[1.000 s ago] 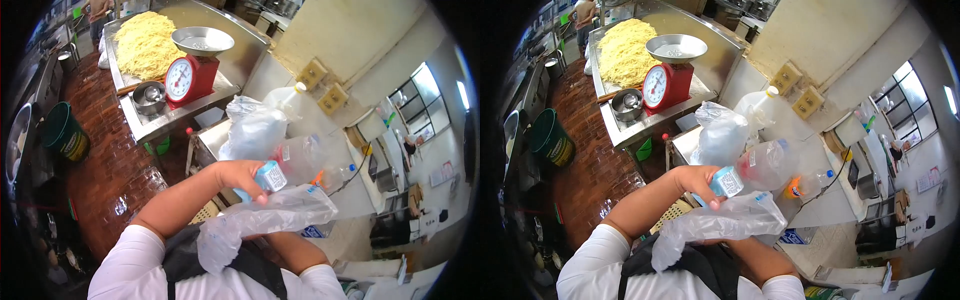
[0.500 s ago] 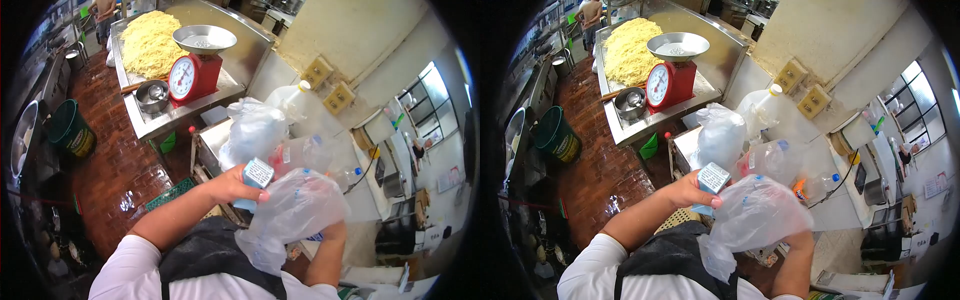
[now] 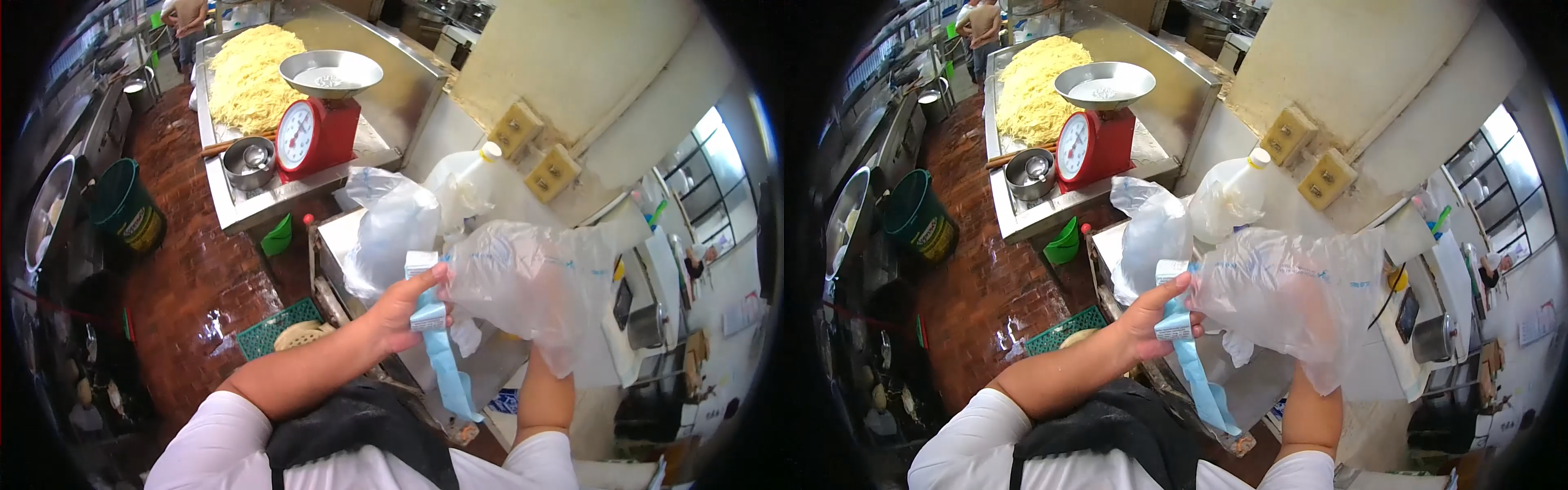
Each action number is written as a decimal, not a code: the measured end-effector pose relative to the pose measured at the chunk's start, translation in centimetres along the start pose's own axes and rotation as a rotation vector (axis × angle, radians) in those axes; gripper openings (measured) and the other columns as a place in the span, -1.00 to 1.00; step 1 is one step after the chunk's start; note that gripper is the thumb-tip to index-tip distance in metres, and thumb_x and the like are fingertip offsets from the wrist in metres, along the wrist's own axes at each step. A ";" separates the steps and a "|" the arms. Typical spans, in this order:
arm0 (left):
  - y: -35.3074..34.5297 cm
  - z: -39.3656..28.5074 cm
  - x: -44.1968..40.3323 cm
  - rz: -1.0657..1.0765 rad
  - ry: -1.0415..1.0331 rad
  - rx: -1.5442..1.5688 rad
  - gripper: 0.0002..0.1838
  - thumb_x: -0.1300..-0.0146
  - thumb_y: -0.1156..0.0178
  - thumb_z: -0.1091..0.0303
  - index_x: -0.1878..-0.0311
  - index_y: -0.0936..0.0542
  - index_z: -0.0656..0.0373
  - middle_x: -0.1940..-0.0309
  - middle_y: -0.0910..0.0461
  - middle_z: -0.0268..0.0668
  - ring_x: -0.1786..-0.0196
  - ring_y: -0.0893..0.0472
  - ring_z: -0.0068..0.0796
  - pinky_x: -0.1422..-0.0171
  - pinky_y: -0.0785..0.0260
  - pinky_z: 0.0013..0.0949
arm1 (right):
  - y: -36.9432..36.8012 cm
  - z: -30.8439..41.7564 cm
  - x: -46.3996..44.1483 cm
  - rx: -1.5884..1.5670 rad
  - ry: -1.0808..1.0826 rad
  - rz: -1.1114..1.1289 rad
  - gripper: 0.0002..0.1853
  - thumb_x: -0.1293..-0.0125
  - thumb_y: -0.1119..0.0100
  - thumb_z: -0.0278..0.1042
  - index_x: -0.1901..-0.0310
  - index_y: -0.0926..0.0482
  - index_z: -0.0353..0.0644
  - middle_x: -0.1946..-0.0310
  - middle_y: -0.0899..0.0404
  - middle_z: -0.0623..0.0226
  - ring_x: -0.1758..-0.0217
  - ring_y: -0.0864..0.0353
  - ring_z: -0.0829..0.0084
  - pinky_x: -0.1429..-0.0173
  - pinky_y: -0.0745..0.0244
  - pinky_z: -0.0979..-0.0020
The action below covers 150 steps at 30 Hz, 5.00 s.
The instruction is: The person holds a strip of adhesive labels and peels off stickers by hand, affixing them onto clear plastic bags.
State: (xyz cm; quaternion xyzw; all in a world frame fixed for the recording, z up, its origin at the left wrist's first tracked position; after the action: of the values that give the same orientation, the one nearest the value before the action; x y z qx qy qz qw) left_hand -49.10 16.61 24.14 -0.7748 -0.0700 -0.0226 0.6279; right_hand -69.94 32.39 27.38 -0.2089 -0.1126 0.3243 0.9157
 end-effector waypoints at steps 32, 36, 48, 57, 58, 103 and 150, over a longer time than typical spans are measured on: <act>18.7 3.0 0.2 -0.617 0.075 -0.424 -0.75 -0.21 -0.30 0.17 0.13 -0.53 0.05 0.37 -0.54 -0.39 0.38 -0.52 -0.51 0.37 -0.36 -0.35 | -4.9 -2.1 3.5 1.156 0.311 -0.020 -0.18 -0.15 -0.39 -0.09 -0.33 -0.27 -0.38 -0.31 -0.33 -0.01 -0.37 -0.32 0.23 -0.44 -0.14 0.27; 16.6 1.4 4.4 -0.533 0.150 -0.344 -0.67 -0.30 -0.19 0.06 0.01 -0.53 0.06 0.22 -0.64 -0.33 0.30 -0.57 -0.51 0.28 -0.41 -0.35 | -3.9 -1.5 5.0 1.293 0.617 -0.304 -0.30 -0.21 -0.35 -0.22 -0.32 -0.32 -0.35 -0.33 -0.29 0.00 -0.33 -0.33 0.29 -0.38 -0.21 0.29; 12.0 -7.5 12.8 -0.307 -0.062 -0.379 -0.50 -0.43 0.04 -0.02 -0.13 -0.54 0.22 0.09 -0.61 -0.22 0.03 -0.58 -0.43 -0.03 -0.47 -0.34 | -20.4 -17.9 12.9 0.706 -0.177 0.236 -0.81 -0.26 -0.32 -0.39 0.14 -0.61 -0.28 0.30 -0.63 0.45 0.31 -0.53 0.70 0.20 -0.45 0.60; 13.0 -9.0 15.2 -0.432 0.020 -0.681 -0.55 -0.36 -0.13 -0.05 0.07 -0.61 0.20 0.27 -0.64 -0.30 0.24 -0.63 -0.52 0.14 -0.48 -0.40 | -27.5 -15.9 12.5 1.177 0.614 0.419 -0.77 -0.04 -0.41 -0.44 0.21 -0.68 -0.16 0.24 -0.61 0.28 0.19 -0.58 0.24 0.09 -0.47 0.30; 13.1 -9.1 15.3 -0.436 0.049 -0.712 -0.56 -0.36 -0.13 -0.05 0.07 -0.61 0.19 0.26 -0.64 -0.30 0.24 -0.63 -0.52 0.13 -0.48 -0.40 | -27.6 -15.9 12.4 1.206 0.612 0.432 -0.76 -0.04 -0.41 -0.43 0.20 -0.68 -0.15 0.24 -0.61 0.29 0.19 -0.58 0.25 0.10 -0.47 0.30; 10.5 -7.9 13.1 0.206 0.284 -1.397 -0.76 -0.26 -0.03 0.39 0.11 -0.64 0.18 0.22 -0.65 -0.39 0.14 -0.56 -0.58 0.00 -0.39 -0.42 | -29.0 -14.9 11.1 1.718 0.861 0.936 -0.87 0.07 -0.30 -0.33 0.47 -0.55 -0.11 0.51 -0.44 0.41 0.36 -0.50 0.36 0.19 -0.36 0.29; 7.0 -13.4 2.1 -0.282 -0.292 -0.855 -0.69 -0.04 -0.47 0.22 0.34 -0.54 0.13 0.46 -0.52 -0.40 0.45 -0.49 -0.57 0.38 -0.40 -0.42 | -24.0 -10.5 5.6 1.715 0.974 0.047 -0.72 -0.12 -0.33 -0.30 0.09 -0.69 -0.02 0.52 -0.51 0.39 0.47 -0.55 0.30 0.34 -0.44 0.24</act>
State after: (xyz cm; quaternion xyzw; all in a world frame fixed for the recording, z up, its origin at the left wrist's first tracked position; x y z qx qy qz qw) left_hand -45.35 2.25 20.48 -0.9419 -0.2464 -0.0253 0.2269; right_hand -48.98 15.84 29.36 0.4129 0.5543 0.1928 0.6964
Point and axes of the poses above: each hand's wrist, its own x-axis away from the middle knuckle, its own y-axis out of the back of the hand, z = x × y, the point moved 5 cm from there along -x, towards the middle knuckle
